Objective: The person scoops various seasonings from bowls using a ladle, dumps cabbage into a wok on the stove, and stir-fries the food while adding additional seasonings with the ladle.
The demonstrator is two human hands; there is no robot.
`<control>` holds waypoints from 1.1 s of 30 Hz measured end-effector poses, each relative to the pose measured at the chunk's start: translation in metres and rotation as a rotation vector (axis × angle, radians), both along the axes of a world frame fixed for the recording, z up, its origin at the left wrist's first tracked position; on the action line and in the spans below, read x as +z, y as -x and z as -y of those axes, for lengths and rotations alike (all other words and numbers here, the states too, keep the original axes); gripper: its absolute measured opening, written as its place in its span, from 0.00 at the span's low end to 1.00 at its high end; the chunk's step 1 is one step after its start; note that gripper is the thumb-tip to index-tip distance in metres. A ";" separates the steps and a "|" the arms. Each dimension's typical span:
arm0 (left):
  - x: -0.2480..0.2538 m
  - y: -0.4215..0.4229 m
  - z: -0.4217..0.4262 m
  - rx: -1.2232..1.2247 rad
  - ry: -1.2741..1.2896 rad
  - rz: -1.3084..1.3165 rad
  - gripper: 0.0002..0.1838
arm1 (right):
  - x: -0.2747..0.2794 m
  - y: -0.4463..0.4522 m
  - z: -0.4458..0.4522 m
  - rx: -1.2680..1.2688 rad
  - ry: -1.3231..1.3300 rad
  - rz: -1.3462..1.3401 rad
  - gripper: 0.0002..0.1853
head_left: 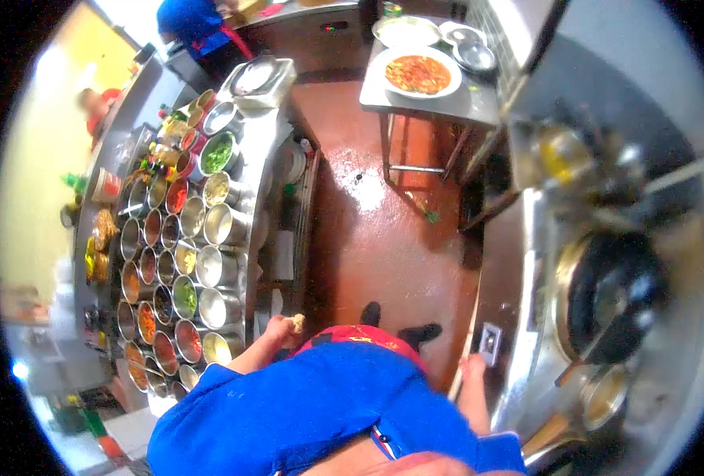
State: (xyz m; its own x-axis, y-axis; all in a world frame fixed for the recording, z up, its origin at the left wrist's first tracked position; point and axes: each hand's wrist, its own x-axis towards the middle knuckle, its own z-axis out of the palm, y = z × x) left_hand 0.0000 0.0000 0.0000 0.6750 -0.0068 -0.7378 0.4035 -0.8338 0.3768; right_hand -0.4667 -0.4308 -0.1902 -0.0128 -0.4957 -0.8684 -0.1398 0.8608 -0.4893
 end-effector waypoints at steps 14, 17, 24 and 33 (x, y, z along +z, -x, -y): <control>-0.037 -0.066 0.045 0.932 1.114 -0.430 0.18 | 0.006 0.154 -0.015 0.205 0.039 0.189 0.11; 0.032 -0.102 0.085 0.889 1.469 -0.496 0.21 | 0.079 0.120 -0.036 -0.115 -0.055 0.129 0.11; 0.266 -0.119 0.140 0.618 2.084 -0.416 0.26 | 0.099 0.151 -0.064 0.260 0.224 0.092 0.09; 0.137 -0.075 0.209 0.370 1.648 -0.720 0.16 | 0.164 0.188 0.009 0.318 1.119 -0.452 0.07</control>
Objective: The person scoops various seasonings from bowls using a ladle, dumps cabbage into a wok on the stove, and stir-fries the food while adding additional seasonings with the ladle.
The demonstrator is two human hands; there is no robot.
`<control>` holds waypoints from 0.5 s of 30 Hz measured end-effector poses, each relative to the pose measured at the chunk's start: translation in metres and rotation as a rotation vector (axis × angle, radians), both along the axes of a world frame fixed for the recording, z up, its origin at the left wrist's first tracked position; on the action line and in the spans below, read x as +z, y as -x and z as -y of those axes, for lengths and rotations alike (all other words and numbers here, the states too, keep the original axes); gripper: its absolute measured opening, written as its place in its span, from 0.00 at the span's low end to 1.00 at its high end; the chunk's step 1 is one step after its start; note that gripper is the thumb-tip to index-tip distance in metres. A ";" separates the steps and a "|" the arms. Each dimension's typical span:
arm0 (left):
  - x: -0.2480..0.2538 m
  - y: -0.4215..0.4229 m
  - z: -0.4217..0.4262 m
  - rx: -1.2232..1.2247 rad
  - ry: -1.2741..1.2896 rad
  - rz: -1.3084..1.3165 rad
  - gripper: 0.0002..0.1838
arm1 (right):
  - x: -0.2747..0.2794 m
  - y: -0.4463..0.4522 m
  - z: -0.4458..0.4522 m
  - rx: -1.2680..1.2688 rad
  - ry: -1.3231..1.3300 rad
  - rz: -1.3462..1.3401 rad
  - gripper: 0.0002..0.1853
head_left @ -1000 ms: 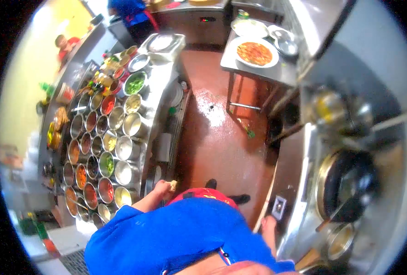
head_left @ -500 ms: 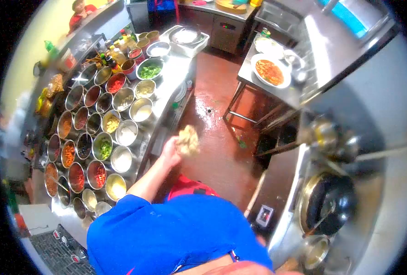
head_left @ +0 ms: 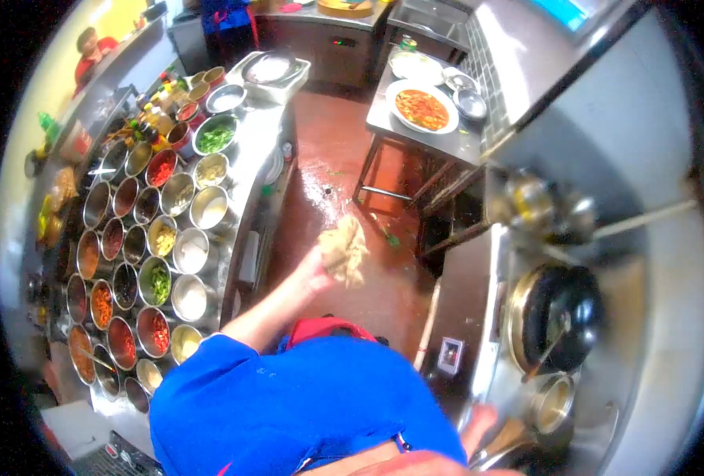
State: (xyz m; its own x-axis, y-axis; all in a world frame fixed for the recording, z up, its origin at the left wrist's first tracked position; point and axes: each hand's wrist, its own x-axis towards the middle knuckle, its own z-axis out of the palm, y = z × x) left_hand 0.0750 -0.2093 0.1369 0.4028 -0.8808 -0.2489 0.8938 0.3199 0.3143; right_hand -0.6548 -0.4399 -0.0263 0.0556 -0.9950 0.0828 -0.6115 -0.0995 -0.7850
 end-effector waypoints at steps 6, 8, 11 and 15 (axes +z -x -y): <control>-0.056 0.070 0.028 -0.399 0.030 -0.198 0.15 | 0.122 -0.028 0.076 -0.505 0.031 0.324 0.18; -0.068 0.081 0.034 -0.402 -0.040 -0.202 0.13 | 0.145 -0.038 0.080 -0.348 0.261 -0.150 0.22; -0.024 0.099 0.040 -0.399 -0.243 -0.177 0.13 | 0.173 -0.057 0.093 -0.205 0.345 -0.444 0.20; 0.018 0.110 0.081 -0.339 -0.345 0.049 0.18 | 0.215 -0.126 0.104 -0.264 0.138 -0.577 0.29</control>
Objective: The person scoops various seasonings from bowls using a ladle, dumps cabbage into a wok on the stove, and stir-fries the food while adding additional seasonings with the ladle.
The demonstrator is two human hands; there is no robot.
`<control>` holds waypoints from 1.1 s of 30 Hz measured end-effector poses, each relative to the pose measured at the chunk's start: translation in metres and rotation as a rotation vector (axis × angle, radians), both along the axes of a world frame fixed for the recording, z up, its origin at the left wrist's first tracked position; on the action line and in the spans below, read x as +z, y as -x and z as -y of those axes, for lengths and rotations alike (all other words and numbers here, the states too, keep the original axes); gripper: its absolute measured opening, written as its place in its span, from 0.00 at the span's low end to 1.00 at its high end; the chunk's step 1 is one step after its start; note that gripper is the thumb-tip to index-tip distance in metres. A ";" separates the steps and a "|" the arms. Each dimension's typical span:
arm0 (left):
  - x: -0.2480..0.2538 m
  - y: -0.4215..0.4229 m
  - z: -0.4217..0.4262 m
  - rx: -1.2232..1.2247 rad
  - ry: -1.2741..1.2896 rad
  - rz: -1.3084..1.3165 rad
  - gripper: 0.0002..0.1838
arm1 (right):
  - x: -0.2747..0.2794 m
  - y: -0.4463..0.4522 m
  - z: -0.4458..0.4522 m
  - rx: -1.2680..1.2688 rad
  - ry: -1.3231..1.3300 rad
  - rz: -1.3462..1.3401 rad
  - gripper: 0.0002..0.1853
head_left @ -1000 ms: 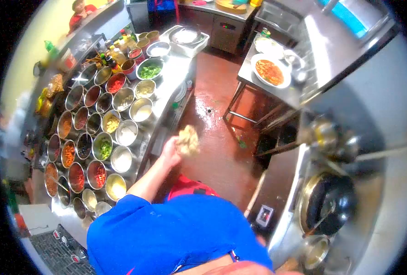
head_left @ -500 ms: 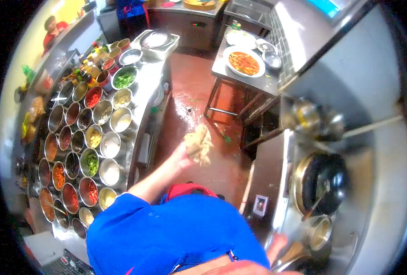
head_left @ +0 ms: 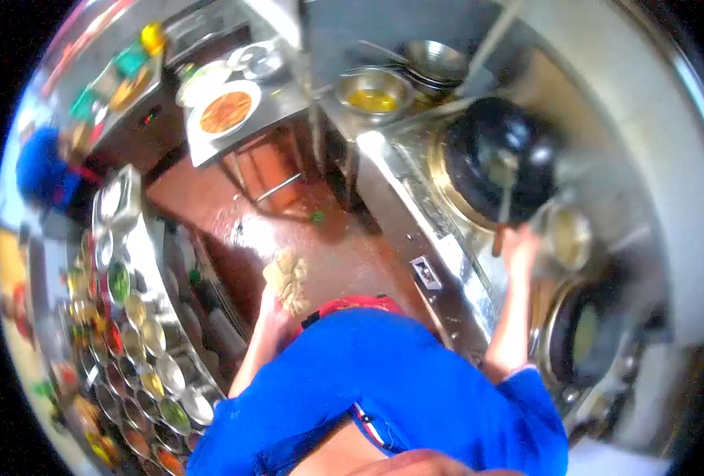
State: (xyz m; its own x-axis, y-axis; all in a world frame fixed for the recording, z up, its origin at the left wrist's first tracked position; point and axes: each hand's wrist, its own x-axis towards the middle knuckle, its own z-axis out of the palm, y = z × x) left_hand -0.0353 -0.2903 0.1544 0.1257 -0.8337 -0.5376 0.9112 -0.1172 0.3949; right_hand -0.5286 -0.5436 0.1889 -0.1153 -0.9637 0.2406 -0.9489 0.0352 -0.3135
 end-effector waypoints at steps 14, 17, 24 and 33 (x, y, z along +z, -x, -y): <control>-0.039 0.063 0.119 -0.459 0.177 -0.351 0.14 | -0.069 -0.007 0.018 -0.001 -0.074 0.395 0.14; -0.054 0.087 0.154 -0.282 0.021 -0.350 0.15 | -0.087 -0.005 -0.003 -0.053 -0.077 0.578 0.16; -0.064 0.106 0.202 -0.463 0.233 -0.457 0.14 | -0.128 -0.003 -0.076 -0.025 -0.076 0.380 0.25; -0.049 0.039 0.223 -0.145 -0.068 -0.007 0.13 | -0.222 0.017 -0.100 -0.394 -0.145 0.280 0.23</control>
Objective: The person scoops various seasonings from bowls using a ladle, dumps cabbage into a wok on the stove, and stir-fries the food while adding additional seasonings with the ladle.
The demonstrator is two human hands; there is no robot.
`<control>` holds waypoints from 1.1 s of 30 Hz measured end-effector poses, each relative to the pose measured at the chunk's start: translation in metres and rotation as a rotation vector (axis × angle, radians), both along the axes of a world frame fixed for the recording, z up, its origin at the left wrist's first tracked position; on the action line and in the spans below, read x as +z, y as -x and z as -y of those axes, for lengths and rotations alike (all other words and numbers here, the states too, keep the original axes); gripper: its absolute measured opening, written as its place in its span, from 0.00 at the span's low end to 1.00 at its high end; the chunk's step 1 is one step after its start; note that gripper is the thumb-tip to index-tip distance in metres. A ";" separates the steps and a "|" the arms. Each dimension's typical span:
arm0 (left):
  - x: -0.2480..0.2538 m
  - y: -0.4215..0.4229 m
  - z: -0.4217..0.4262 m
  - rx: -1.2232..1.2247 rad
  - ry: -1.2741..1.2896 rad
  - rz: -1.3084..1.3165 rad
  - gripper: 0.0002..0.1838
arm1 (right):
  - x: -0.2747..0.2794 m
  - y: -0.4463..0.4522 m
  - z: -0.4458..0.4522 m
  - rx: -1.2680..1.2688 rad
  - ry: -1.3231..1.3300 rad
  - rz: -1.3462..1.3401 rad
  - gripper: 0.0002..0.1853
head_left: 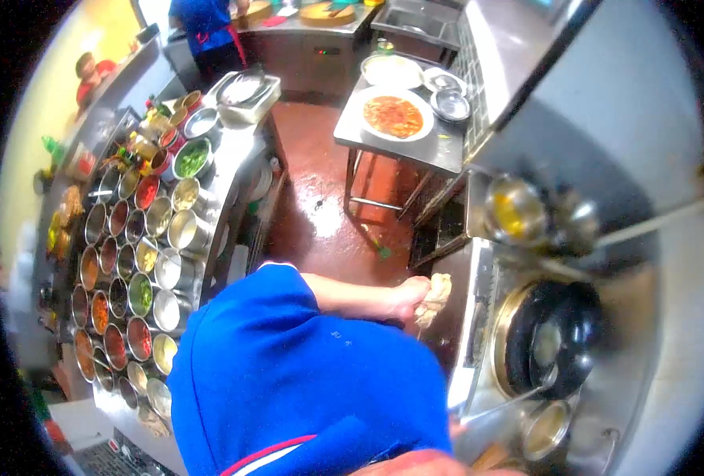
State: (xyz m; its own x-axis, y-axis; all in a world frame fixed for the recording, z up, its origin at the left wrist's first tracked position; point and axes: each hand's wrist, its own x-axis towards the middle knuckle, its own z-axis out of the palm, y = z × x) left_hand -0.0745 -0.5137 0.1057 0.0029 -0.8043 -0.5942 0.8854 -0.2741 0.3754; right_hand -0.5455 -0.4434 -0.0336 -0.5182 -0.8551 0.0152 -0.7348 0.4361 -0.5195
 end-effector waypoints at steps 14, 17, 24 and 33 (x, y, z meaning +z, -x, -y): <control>0.022 -0.081 -0.009 0.097 -0.076 -0.087 0.12 | 0.020 -0.046 0.066 0.047 -0.104 -0.192 0.22; 0.016 -0.089 -0.009 0.150 -0.065 -0.099 0.10 | 0.023 -0.052 0.080 0.085 -0.097 -0.200 0.22; -0.019 -0.091 -0.004 0.101 -0.005 -0.157 0.07 | 0.031 -0.067 0.099 0.136 -0.084 -0.194 0.22; -0.040 -0.086 0.003 0.053 -0.032 -0.164 0.11 | 0.038 -0.080 0.108 0.171 -0.071 -0.186 0.22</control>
